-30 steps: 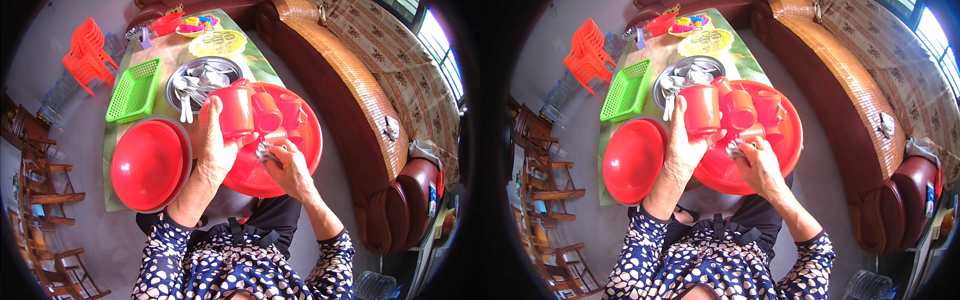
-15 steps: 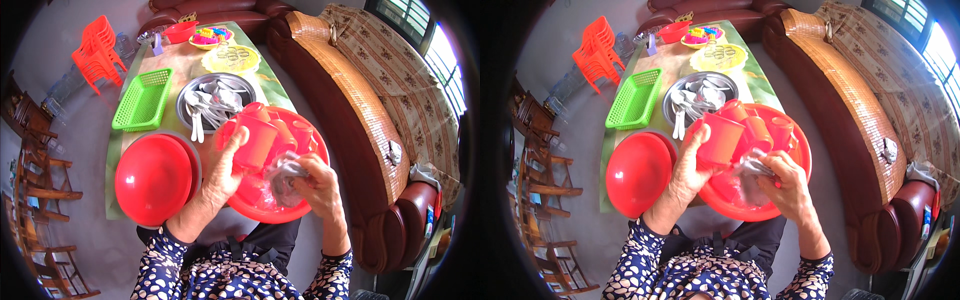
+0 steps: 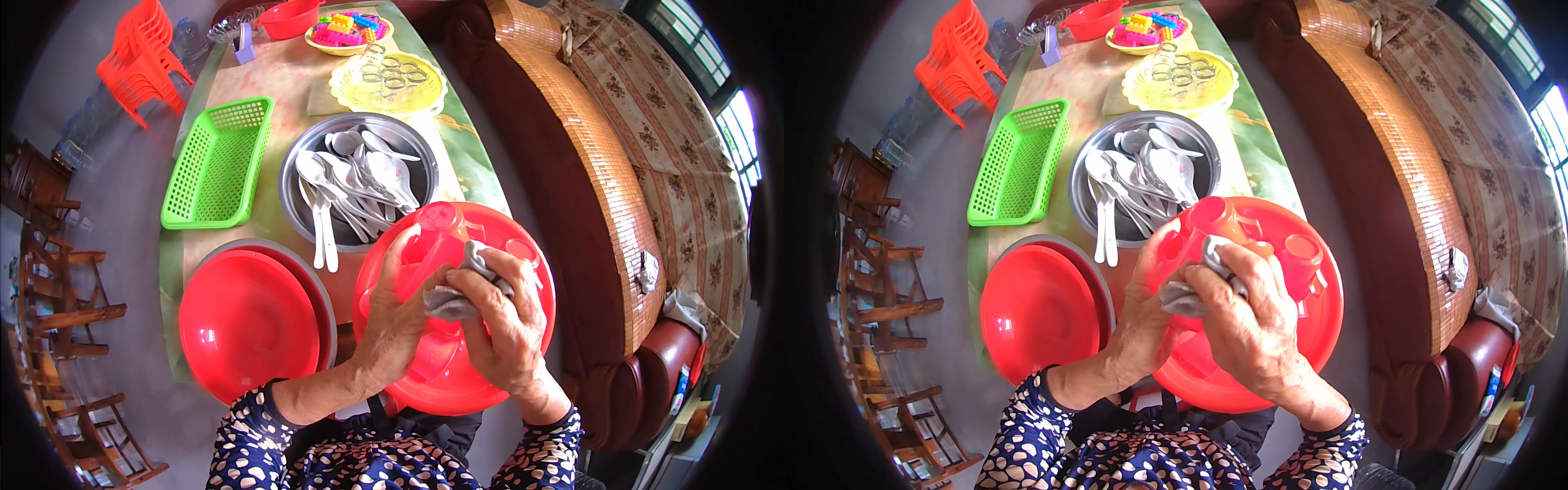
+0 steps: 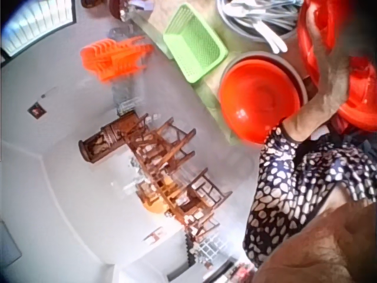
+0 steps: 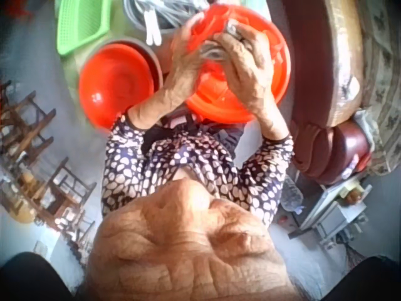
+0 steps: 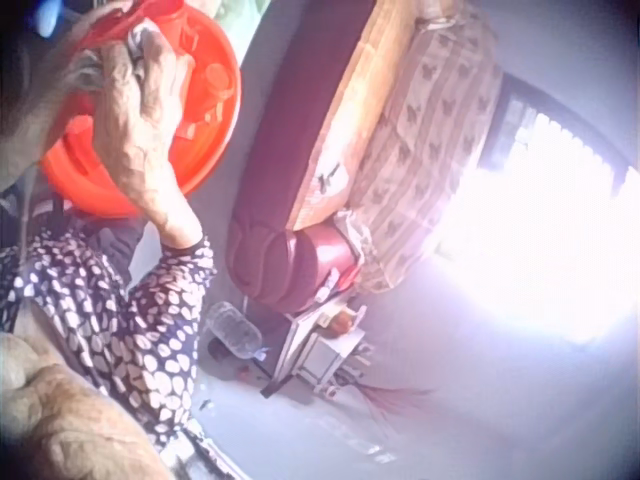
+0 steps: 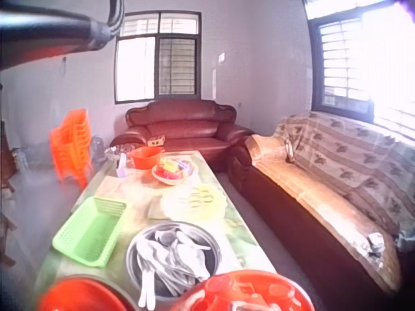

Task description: The person dries red plastic cups and plates using a grey cloth. They wipe each item individually and place the dried cups into a red bowl and the plates into a metal bowl on the table.

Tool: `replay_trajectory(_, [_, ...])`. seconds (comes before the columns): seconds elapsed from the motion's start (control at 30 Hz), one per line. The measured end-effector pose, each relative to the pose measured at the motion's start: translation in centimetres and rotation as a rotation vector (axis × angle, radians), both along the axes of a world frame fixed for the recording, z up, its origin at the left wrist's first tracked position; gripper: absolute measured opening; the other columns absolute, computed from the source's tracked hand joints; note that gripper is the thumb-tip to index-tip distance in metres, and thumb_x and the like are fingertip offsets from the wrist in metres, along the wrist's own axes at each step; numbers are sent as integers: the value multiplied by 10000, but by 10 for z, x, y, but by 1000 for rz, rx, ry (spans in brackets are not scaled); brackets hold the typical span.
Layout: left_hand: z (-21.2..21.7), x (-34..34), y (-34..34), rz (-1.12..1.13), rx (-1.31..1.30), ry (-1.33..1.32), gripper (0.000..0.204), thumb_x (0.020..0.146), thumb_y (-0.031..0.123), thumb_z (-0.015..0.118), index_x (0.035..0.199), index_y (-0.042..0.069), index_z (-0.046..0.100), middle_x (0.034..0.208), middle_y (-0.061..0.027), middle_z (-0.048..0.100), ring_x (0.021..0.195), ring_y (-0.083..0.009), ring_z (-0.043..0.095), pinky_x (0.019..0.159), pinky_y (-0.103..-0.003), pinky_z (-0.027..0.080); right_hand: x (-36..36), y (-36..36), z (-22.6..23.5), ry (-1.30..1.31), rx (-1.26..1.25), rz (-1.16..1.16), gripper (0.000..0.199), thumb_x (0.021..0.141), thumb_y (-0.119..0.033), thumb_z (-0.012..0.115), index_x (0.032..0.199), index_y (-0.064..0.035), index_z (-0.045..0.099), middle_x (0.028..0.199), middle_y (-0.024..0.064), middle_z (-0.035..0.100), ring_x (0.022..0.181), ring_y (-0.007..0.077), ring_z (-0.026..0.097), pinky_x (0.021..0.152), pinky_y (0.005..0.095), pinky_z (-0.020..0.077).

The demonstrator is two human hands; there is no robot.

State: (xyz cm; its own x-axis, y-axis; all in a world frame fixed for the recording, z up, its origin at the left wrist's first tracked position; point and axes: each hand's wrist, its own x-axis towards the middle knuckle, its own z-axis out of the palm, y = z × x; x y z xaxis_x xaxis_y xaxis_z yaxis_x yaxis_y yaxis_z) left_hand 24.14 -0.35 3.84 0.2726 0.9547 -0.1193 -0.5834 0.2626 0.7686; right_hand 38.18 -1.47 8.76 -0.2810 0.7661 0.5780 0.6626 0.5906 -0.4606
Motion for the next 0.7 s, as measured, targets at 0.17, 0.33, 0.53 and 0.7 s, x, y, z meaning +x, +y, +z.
replay_trajectory(0.17, [-4,-4,15,-29,178,413,786,851,222,707,1433,37,212,1291,-145,461,1148,-174,500,952,-310,445,16,13,15,113,-380,-18,393,697,90,635,1068,-37,611,1013,152,562,903,296,612,691,355,522])
replay_trajectory(0.33, [-1,7,17,29,151,627,697,730,241,824,1213,-1,384,1114,-148,559,1060,-229,561,884,-364,478,27,18,30,736,-714,-178,246,829,96,528,1053,-4,513,913,108,642,779,129,643,635,249,524])
replay_trajectory(0.53, [20,17,13,153,729,1174,686,609,117,845,1180,17,480,1127,-163,530,1046,-322,539,882,-411,470,37,5,16,272,-395,-134,315,753,27,698,1045,-55,612,936,80,603,812,208,607,639,287,490])
replay_trajectory(0.7, [34,8,19,35,823,1093,646,564,55,820,1159,86,572,1170,-118,505,1082,-310,502,889,-405,463,41,-3,-5,488,-588,-117,314,738,67,668,1033,-26,615,972,105,574,834,219,599,686,307,498])
